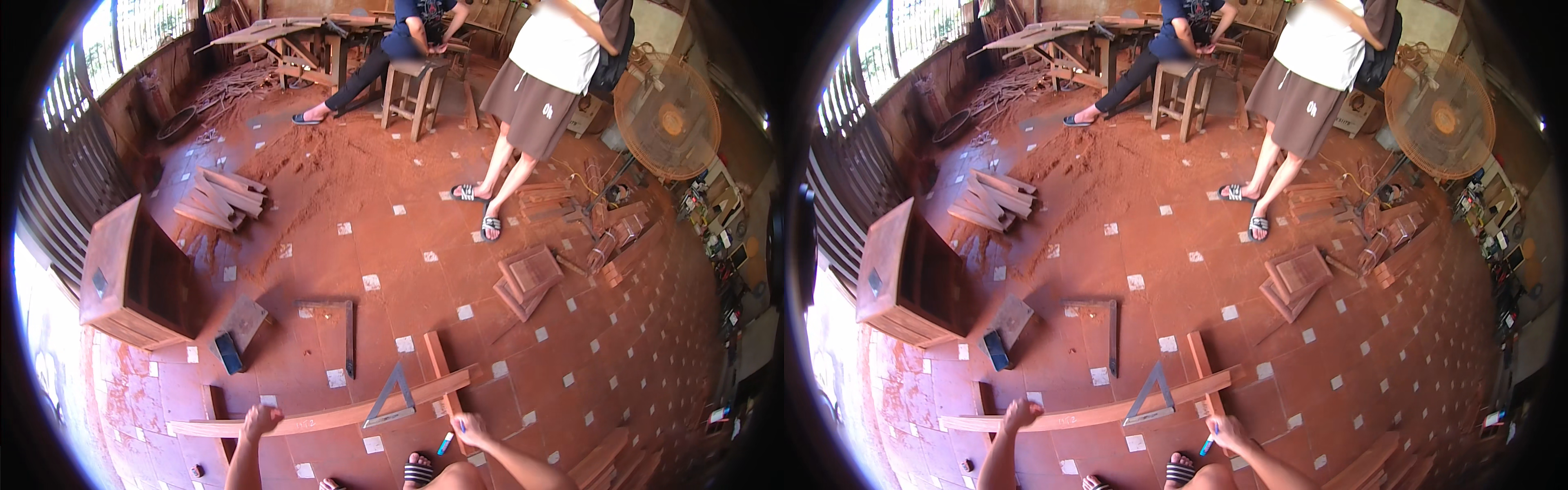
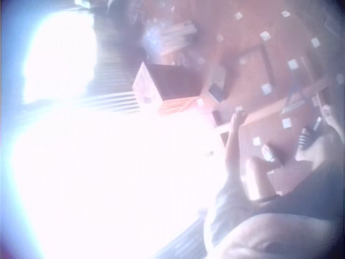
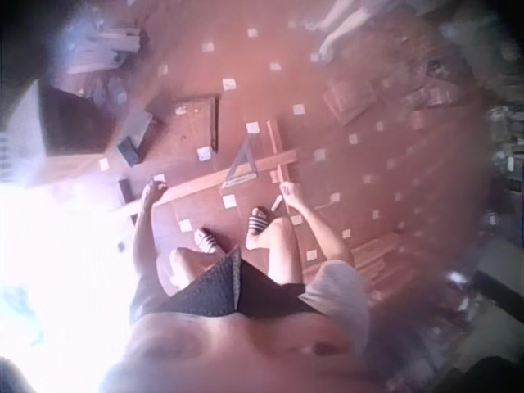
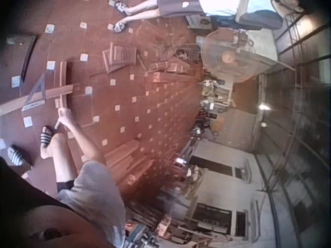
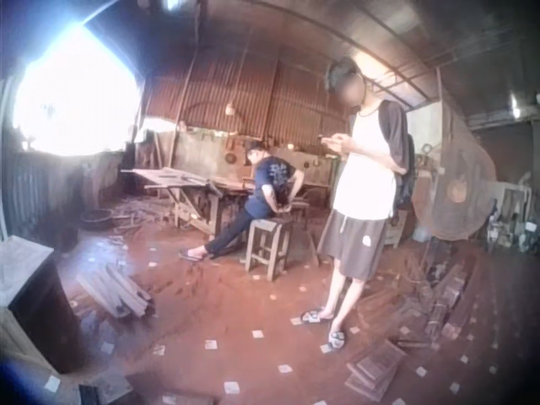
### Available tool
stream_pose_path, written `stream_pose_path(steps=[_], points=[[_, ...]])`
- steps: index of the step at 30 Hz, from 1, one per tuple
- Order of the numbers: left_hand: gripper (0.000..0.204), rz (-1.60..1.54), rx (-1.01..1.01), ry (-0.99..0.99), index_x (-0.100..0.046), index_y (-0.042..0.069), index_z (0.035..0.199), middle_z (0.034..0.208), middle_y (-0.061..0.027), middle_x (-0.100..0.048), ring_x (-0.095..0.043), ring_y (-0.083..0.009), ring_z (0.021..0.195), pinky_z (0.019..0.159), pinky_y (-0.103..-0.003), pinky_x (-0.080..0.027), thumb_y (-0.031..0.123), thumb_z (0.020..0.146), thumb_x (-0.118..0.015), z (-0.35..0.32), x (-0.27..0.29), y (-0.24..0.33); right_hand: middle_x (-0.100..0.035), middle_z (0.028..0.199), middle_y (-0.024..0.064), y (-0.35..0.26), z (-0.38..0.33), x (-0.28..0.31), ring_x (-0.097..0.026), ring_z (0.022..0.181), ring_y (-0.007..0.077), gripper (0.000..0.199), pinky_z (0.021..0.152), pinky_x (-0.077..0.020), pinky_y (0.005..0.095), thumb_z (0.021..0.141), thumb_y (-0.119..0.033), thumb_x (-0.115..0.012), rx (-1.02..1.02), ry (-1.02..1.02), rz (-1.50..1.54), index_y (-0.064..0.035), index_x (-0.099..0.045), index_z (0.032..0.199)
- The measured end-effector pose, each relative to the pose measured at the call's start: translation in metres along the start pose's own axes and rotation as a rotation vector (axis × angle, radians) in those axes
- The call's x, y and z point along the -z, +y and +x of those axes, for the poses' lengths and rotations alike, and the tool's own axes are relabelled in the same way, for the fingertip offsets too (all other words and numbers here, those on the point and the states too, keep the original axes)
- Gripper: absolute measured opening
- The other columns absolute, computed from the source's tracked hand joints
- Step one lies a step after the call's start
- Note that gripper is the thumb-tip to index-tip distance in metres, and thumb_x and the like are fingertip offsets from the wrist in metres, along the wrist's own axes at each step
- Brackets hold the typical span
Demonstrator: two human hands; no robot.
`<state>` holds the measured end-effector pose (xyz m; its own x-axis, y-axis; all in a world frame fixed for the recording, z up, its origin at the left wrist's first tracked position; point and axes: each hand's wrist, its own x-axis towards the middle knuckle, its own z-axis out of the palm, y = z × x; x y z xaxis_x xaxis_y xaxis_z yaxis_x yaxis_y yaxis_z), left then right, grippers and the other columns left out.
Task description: The person sits on the floor and uses a set square and a blue pen to measure and mark lines on a long wooden plank. They repeatedly reposition the set square to draw perpendicular lines and write numbers on the wood.
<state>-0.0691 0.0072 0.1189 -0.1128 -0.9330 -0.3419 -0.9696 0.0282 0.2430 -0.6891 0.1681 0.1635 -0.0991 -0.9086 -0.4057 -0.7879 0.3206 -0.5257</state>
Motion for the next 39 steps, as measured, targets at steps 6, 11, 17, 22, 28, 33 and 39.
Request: stream_pose_path(steps=[6,11,17,22,28,33,39], points=[[0.023,-0.23,0.251,-0.225,-0.087,0.015,0.1,0.092,-0.018,-0.081,-0.081,-0.0307,0.078,0.07,-0.044,-0.066,0.033,0.086,-0.084,-0.196,0.051,-0.004,-0.075,0.085,0.0148,0.031,-0.111,0.023,-0.076,0.08,0.0356,0.015,0.072,-0.0565,0.0478,0.092,-0.02,-0.07,-0.324,-0.066,0.345,-0.0103,-0.071,0.08],[0.013,-0.502,-0.031,-0.233,-0.088,0.017,0.099,0.091,-0.0079,-0.083,-0.075,-0.0205,0.075,0.061,-0.042,-0.059,0.015,0.089,-0.081,-0.331,0.063,-0.005,-0.073,0.084,0.0166,-0.06,-0.073,0.107,-0.076,0.08,0.035,0.017,0.069,-0.0564,0.0477,0.095,-0.022,-0.071,-0.224,-0.009,0.294,-0.0085,-0.071,0.084],[0.017,-0.831,0.438,-0.446,-0.086,0.009,0.108,0.091,-0.008,-0.081,-0.071,-0.0171,0.069,0.059,-0.038,-0.057,0.015,0.095,-0.077,-0.403,0.052,0.028,-0.075,0.08,0.0074,-0.175,-0.045,0.173,-0.082,0.081,0.0205,0.011,0.071,-0.0622,0.0361,0.096,-0.008,-0.063,-0.127,0.019,0.41,-0.0055,-0.073,0.091],[0.024,-0.914,0.334,-0.34,-0.084,0.004,0.115,0.089,-0.0075,-0.079,-0.069,-0.0144,0.067,0.056,-0.034,-0.056,0.02,0.098,-0.075,-0.399,0.072,0.043,-0.078,0.085,0.0169,-0.191,-0.072,0.153,-0.079,0.081,0.0336,0.014,0.074,-0.061,0.0463,0.094,-0.022,-0.073,-0.104,-0.097,0.144,-0.0078,-0.076,0.095],[0.032,-1.014,0.523,-0.285,-0.081,0.004,0.121,0.088,-0.008,-0.078,-0.069,-0.0155,0.067,0.054,-0.033,-0.053,0.026,0.098,-0.078,-0.393,0.107,0.024,-0.078,0.093,0.0205,-0.178,-0.15,0.116,-0.078,0.089,0.0402,0.023,0.081,-0.0626,0.0515,0.086,-0.033,-0.074,-0.01,-0.272,-0.193,-0.0109,-0.078,0.088],[0.035,-0.999,0.47,-0.186,-0.08,0.0,0.118,0.087,-0.0099,-0.077,-0.069,-0.0168,0.065,0.053,-0.033,-0.052,0.026,0.095,-0.082,-0.411,0.129,-0.001,-0.076,0.079,0.0079,-0.173,-0.198,0.109,-0.073,0.079,0.0324,0.031,0.071,-0.0547,0.049,0.087,-0.034,-0.073,-0.009,-0.341,-0.126,-0.0117,-0.062,0.068],[0.036,-1.112,0.646,-0.27,-0.078,-0.001,0.119,0.084,-0.0112,-0.076,-0.07,-0.0199,0.063,0.051,-0.035,-0.054,0.026,0.096,-0.08,-0.438,0.132,-0.037,-0.077,0.087,0.0094,-0.174,-0.207,0.11,-0.074,0.087,0.0356,0.025,0.076,-0.0573,0.0508,0.084,-0.035,-0.075,-0.114,-0.35,-0.064,-0.0125,-0.068,0.078]])
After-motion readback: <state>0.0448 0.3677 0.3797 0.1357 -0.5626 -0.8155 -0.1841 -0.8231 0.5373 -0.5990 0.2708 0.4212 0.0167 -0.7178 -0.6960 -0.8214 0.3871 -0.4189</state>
